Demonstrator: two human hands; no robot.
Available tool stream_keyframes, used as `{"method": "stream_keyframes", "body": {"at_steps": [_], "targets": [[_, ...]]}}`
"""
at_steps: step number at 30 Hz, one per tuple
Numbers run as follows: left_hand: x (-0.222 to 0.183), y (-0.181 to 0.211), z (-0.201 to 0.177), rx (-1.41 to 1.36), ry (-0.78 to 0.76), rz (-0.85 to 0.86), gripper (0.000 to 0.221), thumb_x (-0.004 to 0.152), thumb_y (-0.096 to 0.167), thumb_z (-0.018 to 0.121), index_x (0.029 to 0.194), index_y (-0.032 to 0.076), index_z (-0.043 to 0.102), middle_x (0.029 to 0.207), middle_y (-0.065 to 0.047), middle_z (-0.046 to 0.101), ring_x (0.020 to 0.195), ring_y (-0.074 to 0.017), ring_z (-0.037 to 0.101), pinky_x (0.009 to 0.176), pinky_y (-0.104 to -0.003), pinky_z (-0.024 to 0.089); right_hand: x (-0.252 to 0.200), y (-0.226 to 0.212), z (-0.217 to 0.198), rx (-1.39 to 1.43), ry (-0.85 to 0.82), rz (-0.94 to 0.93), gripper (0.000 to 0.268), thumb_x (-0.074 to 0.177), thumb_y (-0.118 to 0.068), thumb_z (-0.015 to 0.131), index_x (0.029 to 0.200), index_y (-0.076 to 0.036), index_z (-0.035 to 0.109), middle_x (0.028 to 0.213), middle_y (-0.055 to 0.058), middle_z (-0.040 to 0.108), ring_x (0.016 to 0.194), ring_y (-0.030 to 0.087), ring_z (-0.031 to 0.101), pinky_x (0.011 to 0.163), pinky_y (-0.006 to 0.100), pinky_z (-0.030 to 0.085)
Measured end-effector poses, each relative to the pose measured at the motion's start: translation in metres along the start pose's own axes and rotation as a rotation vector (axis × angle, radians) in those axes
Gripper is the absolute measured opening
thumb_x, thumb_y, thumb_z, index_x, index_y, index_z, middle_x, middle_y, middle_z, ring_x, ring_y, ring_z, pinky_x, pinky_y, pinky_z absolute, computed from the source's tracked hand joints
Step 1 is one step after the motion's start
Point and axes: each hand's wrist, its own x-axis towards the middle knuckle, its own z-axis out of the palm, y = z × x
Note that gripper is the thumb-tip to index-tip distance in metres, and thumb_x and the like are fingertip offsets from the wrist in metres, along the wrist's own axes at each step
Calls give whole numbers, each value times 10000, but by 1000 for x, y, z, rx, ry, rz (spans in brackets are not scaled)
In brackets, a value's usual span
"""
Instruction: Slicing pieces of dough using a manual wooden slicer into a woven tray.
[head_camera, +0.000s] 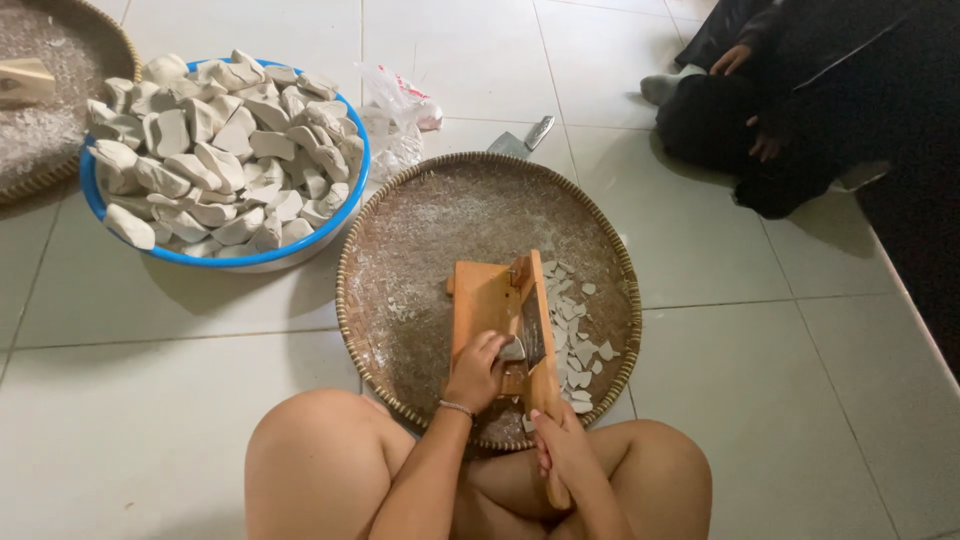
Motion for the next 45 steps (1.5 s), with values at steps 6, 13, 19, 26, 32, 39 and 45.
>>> {"method": "stream_keyframes", "body": {"at_steps": [6,13,19,26,32,39,45], "targets": [[0,-7,5,13,53,93,383,923,-18,583,1301,-13,647,1269,-208,651,1179,-365,613,1071,-443,464,19,22,-1,-17,8,-68,155,976,-148,576,1046,-65,465,535,96,394,333,174,317,298,332,278],[-2,-9,6,55,48,77,432,892,-52,601,1324,-43,622,1275,-212,637,1173,-366,604,1065,-456,484,15,24,8,-133,49,-117,177,923,-146,566,1034,-57,461,483,125,391,303,232,365,287,379,314],[-1,-1,1,38,56,97,440,865,-80,573,1298,-33,631,1256,-199,647,1162,-353,618,1044,-456,505,29,38,12,-410,193,-53,330,838,-246,528,1150,-138,540,674,112,580,470,255,541,486,410,442],[-1,1,-1,50,70,111,430,861,-69,594,1286,-27,642,1258,-191,652,1152,-344,626,1056,-448,508,33,43,9,-348,95,-191,258,832,-165,527,1078,-87,538,800,86,551,482,195,514,436,385,433],[-2,-15,10,68,39,69,415,885,-22,613,1299,-43,634,1295,-223,635,1214,-368,593,1115,-462,449,8,9,7,-436,106,-68,373,906,-270,557,1219,-91,652,996,88,674,863,213,609,812,345,479],[-1,-5,2,6,-3,73,430,894,4,627,1324,-6,620,1297,-220,631,1236,-380,577,1113,-463,429,1,3,2,-35,23,-13,184,992,-172,576,1081,-55,465,524,118,387,355,197,332,334,353,330],[-3,-10,5,49,-18,75,435,899,-1,622,1334,-15,621,1284,-217,647,1219,-377,590,1105,-463,447,-1,3,11,-146,48,-52,207,953,-177,547,1095,-46,475,467,114,380,330,206,359,318,351,342]]}}
